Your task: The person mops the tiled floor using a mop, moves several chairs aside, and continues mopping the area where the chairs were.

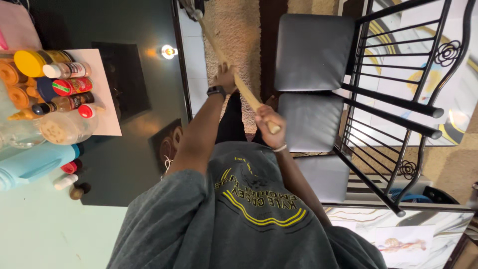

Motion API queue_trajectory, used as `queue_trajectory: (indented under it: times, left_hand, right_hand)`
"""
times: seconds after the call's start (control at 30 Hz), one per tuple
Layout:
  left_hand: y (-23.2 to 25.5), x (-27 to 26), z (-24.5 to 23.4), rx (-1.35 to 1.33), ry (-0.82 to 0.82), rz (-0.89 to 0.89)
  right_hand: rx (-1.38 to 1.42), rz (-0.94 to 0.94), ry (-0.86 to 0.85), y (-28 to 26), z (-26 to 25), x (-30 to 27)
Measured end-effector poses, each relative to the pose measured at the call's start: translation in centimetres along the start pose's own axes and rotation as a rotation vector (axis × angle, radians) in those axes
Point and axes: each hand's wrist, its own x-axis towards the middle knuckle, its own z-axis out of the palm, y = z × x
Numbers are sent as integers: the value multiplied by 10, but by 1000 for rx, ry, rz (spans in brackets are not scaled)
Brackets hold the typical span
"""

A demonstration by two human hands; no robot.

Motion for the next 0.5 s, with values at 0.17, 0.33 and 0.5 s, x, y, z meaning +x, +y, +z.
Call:
queue_trajectory:
  times: [0.17,0.33,0.5]
  left_hand:
    - [18,-26,73,-337,618,298]
    - [-4,-29,100,-121,570,212]
    - [-61,-1,83,-65,401,-15]
  right_hand:
    - [179,51,69,-12,-44,-2]
    - [281,45,204,8,-26,-29]
    - [213,65,201,71,11,-49]
